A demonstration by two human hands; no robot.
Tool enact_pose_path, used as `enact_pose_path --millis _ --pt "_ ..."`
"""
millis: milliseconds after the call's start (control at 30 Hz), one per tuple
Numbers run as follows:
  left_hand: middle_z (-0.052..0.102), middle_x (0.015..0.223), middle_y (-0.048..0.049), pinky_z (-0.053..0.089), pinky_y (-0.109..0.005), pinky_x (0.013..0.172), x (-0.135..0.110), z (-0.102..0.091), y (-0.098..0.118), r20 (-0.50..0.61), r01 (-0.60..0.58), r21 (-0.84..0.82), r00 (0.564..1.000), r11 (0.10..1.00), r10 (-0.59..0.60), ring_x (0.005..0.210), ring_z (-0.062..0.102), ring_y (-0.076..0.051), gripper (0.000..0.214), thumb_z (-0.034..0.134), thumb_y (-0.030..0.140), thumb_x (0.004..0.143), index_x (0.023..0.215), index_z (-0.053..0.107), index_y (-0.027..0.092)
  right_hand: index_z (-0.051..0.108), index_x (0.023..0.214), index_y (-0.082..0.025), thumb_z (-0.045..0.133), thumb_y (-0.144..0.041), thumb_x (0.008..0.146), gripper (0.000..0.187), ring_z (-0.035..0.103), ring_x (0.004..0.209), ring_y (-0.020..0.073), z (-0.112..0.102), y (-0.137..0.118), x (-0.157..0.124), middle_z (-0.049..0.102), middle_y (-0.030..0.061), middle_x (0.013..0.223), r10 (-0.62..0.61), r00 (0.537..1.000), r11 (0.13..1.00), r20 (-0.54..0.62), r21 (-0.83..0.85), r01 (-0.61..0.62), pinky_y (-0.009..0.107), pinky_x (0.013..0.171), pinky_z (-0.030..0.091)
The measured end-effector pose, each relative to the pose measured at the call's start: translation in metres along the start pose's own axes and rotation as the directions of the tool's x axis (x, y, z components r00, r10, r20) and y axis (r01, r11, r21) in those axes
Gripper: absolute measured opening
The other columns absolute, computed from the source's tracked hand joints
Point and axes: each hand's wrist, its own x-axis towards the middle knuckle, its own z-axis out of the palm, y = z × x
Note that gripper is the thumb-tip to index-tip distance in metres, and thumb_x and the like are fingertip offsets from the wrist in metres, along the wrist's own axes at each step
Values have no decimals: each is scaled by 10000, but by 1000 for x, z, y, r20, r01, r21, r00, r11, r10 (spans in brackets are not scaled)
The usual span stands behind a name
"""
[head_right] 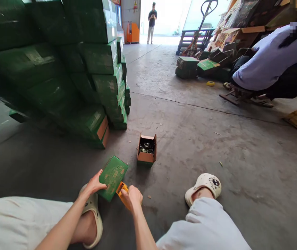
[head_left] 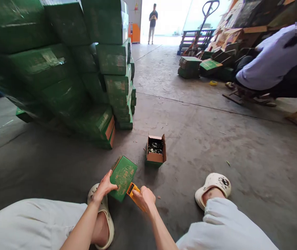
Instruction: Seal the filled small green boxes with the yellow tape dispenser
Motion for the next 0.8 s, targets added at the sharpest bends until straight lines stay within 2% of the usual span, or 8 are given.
enact_pose_path --millis 100,233,333,433,533,700,733,800 --pt "759 1220 -71 530 -304 970 -4 -9 7 21 59 -130 998 990 -57 1178 701 -281 808 758 208 644 1432 580 186 785 1062 -178 533 -472 981 395 753 1081 313 -5 -1 -6 793 182 1099 -25 999 1000 -42 -11 25 326 804 521" --pt "764 880 -38 572 -302 728 -15 -14 9 74 102 -262 994 960 -85 902 741 -268 375 707 259 673 1037 736 174 788 1023 -180 554 -466 983 371 753 1067 337 -26 -7 -23 793 191 1076 -74 994 994 -80 -84 67 341 798 513" --pt "749 871 -50 570 -305 606 -27 -17 15 108 166 -380 985 910 -134 826 729 -258 404 698 357 694 1057 715 181 783 991 -174 567 -456 996 356 751 1055 347 -56 -11 -43 789 203 1066 -133 983 979 -122 -171 112 341 785 498" --pt "733 862 -47 573 -310 575 -34 -40 34 89 173 -579 985 797 -149 797 710 -244 475 722 433 655 1066 694 197 762 929 -193 537 -534 1026 420 754 1009 331 -92 -14 -67 788 194 1021 -191 956 968 -224 -203 146 313 737 467" --pt "724 837 -42 582 -294 593 -34 -97 68 -105 9 -684 988 730 -110 773 697 -220 459 734 452 625 997 691 187 726 888 -222 512 -600 1037 459 758 906 283 -127 -29 -86 785 141 908 -191 919 979 -345 -131 154 275 665 410" --pt "731 1104 -95 651 -433 719 -17 -245 121 -383 -251 -678 923 691 -41 900 715 -241 586 782 389 712 1238 669 158 724 984 -203 470 -674 1034 538 753 924 261 -180 -113 -83 787 124 918 -279 806 946 -522 -6 324 261 679 393" --pt "714 1185 -118 651 -458 759 -12 -271 127 -479 -307 -629 876 714 -45 939 717 -246 645 799 368 731 1315 635 147 729 1018 -196 467 -693 1027 561 751 946 263 -190 -136 -79 789 131 956 -309 781 930 -542 -1 367 260 698 404" --pt "621 1392 -158 643 -467 840 3 -308 132 -718 -423 -458 694 782 -45 1070 696 -253 813 838 357 759 1473 505 157 736 1064 -188 448 -710 1025 598 743 983 260 -207 -176 -69 789 137 1021 -366 747 895 -555 10 446 257 737 431"
